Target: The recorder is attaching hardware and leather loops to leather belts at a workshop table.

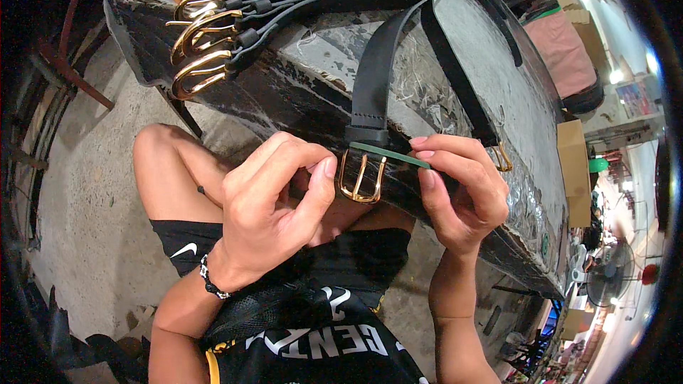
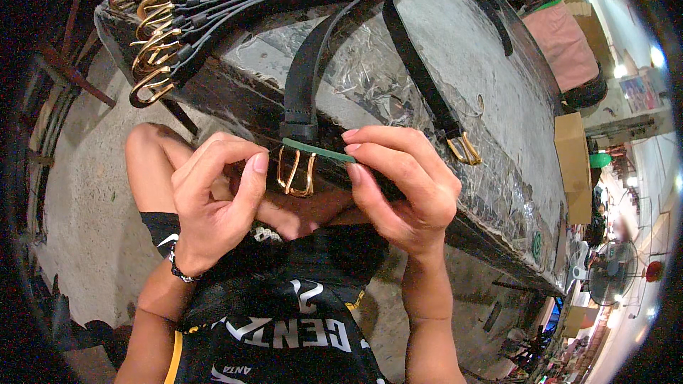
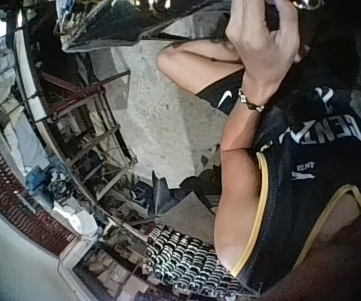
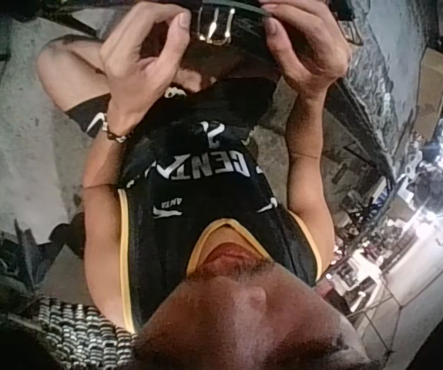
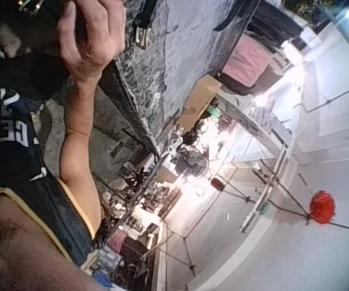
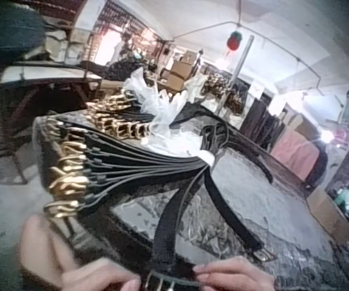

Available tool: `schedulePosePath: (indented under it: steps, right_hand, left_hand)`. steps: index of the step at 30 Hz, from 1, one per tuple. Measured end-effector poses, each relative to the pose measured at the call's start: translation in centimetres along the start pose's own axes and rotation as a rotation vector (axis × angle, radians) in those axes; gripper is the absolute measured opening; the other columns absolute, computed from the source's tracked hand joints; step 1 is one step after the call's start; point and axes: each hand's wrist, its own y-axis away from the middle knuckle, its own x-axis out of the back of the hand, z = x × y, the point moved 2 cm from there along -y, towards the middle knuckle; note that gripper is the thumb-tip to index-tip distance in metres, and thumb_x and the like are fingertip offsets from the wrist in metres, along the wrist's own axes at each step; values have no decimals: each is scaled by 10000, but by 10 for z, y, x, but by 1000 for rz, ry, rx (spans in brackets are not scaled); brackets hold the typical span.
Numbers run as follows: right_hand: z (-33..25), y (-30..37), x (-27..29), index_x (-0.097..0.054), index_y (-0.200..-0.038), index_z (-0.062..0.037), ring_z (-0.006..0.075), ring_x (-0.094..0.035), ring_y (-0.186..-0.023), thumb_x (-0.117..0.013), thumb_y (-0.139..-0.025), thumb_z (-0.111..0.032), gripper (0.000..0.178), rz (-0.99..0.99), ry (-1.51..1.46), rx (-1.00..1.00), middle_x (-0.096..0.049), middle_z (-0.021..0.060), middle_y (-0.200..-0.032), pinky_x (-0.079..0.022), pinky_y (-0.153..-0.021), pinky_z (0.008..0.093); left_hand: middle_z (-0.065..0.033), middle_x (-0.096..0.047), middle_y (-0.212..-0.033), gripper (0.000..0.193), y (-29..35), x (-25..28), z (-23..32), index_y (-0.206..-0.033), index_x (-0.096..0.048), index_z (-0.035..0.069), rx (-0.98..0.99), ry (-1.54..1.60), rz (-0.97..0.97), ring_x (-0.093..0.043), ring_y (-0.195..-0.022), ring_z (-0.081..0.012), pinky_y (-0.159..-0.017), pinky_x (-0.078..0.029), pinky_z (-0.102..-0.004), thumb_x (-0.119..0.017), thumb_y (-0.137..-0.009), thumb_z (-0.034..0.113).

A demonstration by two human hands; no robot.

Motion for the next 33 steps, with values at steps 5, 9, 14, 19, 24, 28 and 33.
schedulePosePath:
  steps: [5, 9, 14, 19, 24, 28, 33]
  right_hand:
    - [0, 0, 0, -721, -989, 17, 270, -729, -878, -758, -794, 66, 204, 4, -9, 2, -741, 180, -992, -573, -777, 341]
    - [-2, 0, 1, -724, -983, 13, 269, -729, -876, -763, -791, 60, 202, -1, 11, -9, -742, 175, -989, -574, -779, 342]
    - [0, 1, -2, -720, -981, 24, 267, -730, -879, -743, -809, 59, 177, 2, -6, -19, -742, 183, -988, -575, -795, 341]
    - [0, 7, 17, -680, -1020, 56, 257, -709, -878, -653, -905, 37, 120, 226, -299, -202, -714, 231, -1023, -587, -807, 347]
    - [-2, 15, 46, -633, -1033, 42, 256, -698, -790, -629, -963, -59, 122, 458, -148, -157, -694, 232, -1013, -561, -682, 317]
    - [11, 31, 89, -643, -1058, 40, 244, -688, -784, -606, -989, -108, 168, 668, -54, -146, -712, 216, -1018, -534, -654, 314]
    - [47, 48, 127, -660, -1060, 14, 186, -684, -817, -637, -993, -159, 187, 855, 7, -484, -732, 157, -1024, -501, -665, 294]
  left_hand:
    - [-93, -628, -758, 58, 1, -1, 0, -914, -683, -34, -11, 0, 7, -579, -597, -156, -494, -423, -278, -715, -867, -45]
    - [-92, -629, -757, 59, 2, 0, 0, -913, -684, -36, -3, 8, 8, -571, -598, -154, -491, -410, -279, -716, -865, -48]
    - [-88, -609, -734, 41, 0, 2, 0, -879, -673, -26, -16, -1, 37, -549, -586, -153, -488, -401, -290, -712, -873, -34]
    - [-176, -616, -753, 176, -9, 20, -23, -832, -658, -33, 200, -456, -93, -605, -680, -350, -642, -474, -420, -706, -927, 107]
    - [-170, -692, -905, 282, -9, 14, -16, -1135, -667, -26, 185, -403, -20, -676, -778, -300, -713, -522, -368, -710, -958, 188]
    - [-213, -605, -1169, 796, -5, -1, 22, -1384, -534, 8, 14, -324, -87, -611, -1049, -362, -855, -531, -425, -875, -774, 389]
    - [-185, -602, -1180, 722, -3, -16, 26, -1376, -576, 13, -92, -430, -145, -638, -1018, -335, -774, -575, -392, -851, -766, 285]
